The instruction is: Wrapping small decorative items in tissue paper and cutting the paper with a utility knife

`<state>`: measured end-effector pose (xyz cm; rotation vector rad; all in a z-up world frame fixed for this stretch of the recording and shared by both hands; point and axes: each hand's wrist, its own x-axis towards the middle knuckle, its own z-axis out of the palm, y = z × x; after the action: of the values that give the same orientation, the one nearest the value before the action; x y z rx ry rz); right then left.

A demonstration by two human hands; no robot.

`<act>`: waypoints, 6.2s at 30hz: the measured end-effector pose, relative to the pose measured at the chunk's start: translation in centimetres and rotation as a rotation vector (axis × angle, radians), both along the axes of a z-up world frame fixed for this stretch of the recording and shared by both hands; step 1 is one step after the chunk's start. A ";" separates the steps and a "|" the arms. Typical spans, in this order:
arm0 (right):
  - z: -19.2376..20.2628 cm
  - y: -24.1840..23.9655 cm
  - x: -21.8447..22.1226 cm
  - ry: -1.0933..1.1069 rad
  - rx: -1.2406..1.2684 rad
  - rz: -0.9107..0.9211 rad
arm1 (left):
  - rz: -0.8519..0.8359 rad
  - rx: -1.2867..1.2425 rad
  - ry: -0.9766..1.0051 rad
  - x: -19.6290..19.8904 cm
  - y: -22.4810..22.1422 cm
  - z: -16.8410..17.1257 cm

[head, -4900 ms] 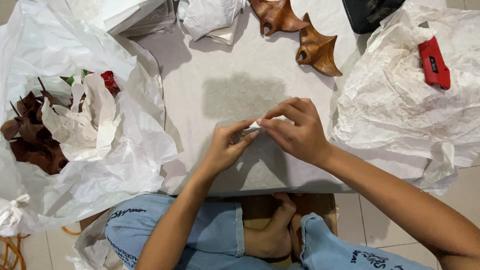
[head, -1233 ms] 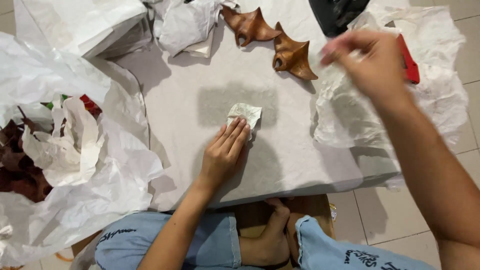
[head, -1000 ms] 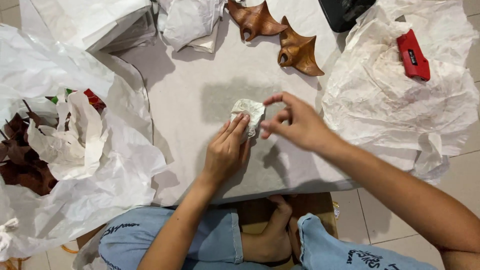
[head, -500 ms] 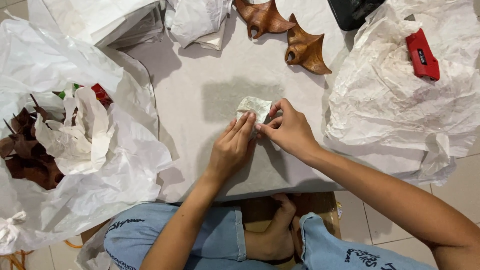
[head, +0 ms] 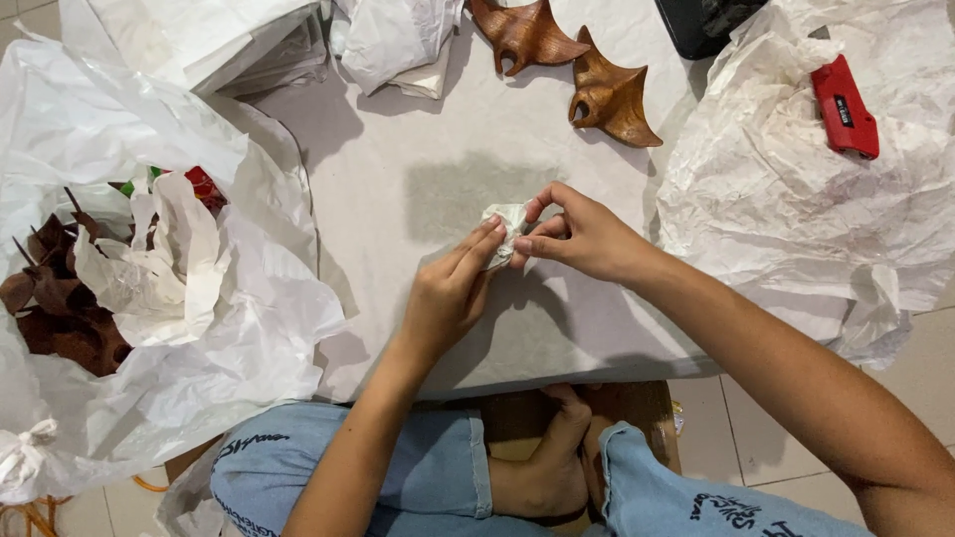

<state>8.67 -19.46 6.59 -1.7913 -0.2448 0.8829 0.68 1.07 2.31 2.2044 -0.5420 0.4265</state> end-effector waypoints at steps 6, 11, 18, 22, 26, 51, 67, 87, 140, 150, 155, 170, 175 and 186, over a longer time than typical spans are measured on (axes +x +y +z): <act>0.4 0.9 0.2 -0.350 -0.186 0.095 | -0.023 -0.201 0.152 0.2 0.6 0.3; -0.7 1.7 -0.2 -0.649 -0.230 0.104 | 0.008 -0.309 0.227 0.5 1.1 0.7; -2.9 2.5 -0.8 -1.219 -0.438 0.039 | 0.088 -0.350 0.344 0.8 1.2 1.4; -3.7 2.9 -0.4 -1.441 -0.594 -0.016 | 0.143 -0.358 0.367 0.6 1.9 -0.6; -5.4 1.6 0.5 -1.319 -0.605 -0.072 | 0.184 -0.390 0.367 0.4 2.2 -1.7; -6.5 1.3 0.3 -1.229 -0.304 -0.060 | 0.534 0.265 -0.123 20.6 5.6 -3.4; 3.3 -10.3 2.3 -1.017 -0.169 -0.356 | 0.485 0.048 -0.414 19.6 5.2 -0.8; -1.8 -21.5 5.0 -1.095 -0.983 -0.586 | 0.607 -0.153 -0.447 18.8 5.1 -0.8; -5.9 -9.8 -5.8 -0.849 -0.211 -0.681 | 0.575 0.508 0.342 -5.5 -0.4 -1.4; -5.0 -10.5 -5.9 -0.819 -0.196 -0.734 | 0.527 0.383 0.383 -5.3 0.3 0.2; 0.3 -8.8 -6.1 -0.809 -0.139 -0.719 | 0.288 0.272 0.034 -3.4 -3.1 2.4; -4.9 -7.1 -4.6 -0.951 -0.291 -0.421 | 0.306 0.521 0.107 1.7 -1.9 -2.4; -5.6 -7.6 -5.1 -0.921 -0.298 -0.414 | 0.472 0.595 0.141 1.4 3.1 -3.9; 2.3 -11.7 -3.4 -0.733 -0.049 -0.785 | 0.561 0.474 0.123 2.8 6.9 -3.0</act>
<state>5.22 -31.17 8.85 -1.9600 0.0348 -0.3366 3.48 7.93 -0.74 2.8180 0.0701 0.4790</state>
